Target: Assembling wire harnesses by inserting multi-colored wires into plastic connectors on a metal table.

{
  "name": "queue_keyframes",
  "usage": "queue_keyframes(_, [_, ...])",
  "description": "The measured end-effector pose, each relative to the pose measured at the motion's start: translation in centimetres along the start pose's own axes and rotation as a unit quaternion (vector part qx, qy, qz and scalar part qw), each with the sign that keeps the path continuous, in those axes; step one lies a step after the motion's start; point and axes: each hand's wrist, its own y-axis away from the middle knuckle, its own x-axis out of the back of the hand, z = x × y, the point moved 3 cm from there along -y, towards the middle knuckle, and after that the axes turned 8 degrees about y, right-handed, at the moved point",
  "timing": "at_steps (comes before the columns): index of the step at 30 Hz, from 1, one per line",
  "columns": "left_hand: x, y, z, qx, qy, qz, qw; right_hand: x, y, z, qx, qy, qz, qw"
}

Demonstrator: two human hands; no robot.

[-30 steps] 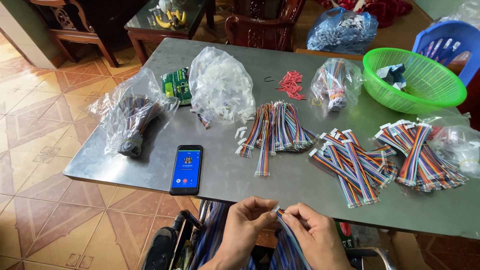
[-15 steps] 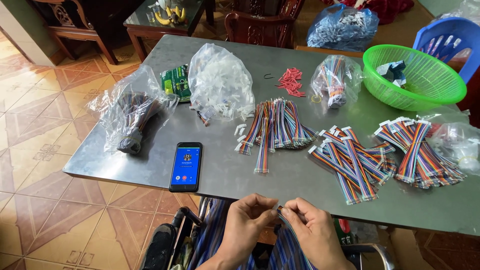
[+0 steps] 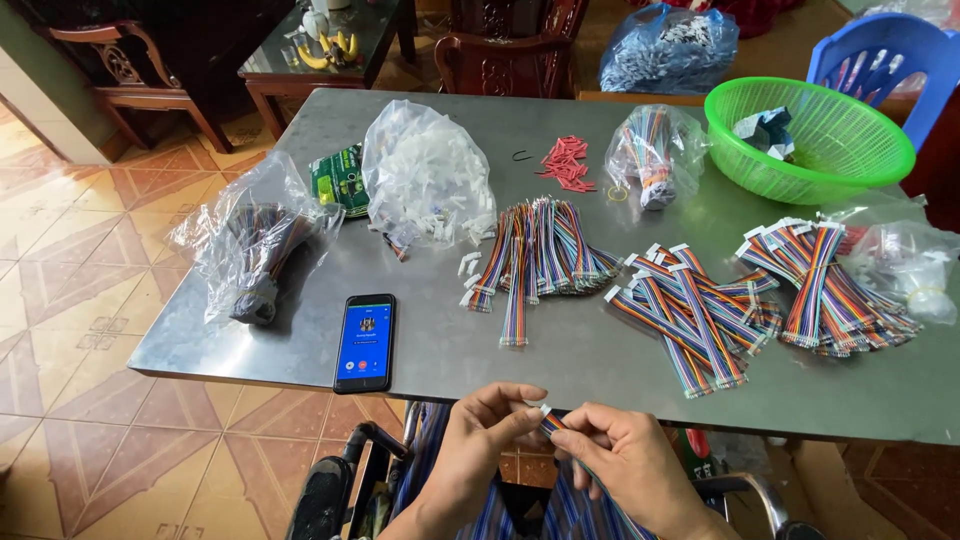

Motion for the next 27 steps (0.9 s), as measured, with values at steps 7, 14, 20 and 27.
queue_keyframes(7, [-0.4, 0.5, 0.0, 0.044, 0.082, 0.072, 0.993, 0.5, -0.2, 1.6, -0.003, 0.046, -0.052, 0.998])
queue_keyframes(14, [0.7, -2.3, 3.0, -0.120, -0.249, 0.051, 0.960, 4.3, -1.3, 8.5, -0.074, 0.007, -0.105, 0.992])
queue_keyframes(20, [-0.7, -7.4, 5.9, -0.115, -0.654, 0.096, 0.742, 5.5, -4.1, 15.7, -0.084, -0.085, -0.014, 0.993])
queue_keyframes(27, [0.4, -8.9, 6.7, -0.071, -0.545, 0.123, 0.826, 8.8, -2.7, 9.0, -0.111, -0.073, 0.061, 0.989])
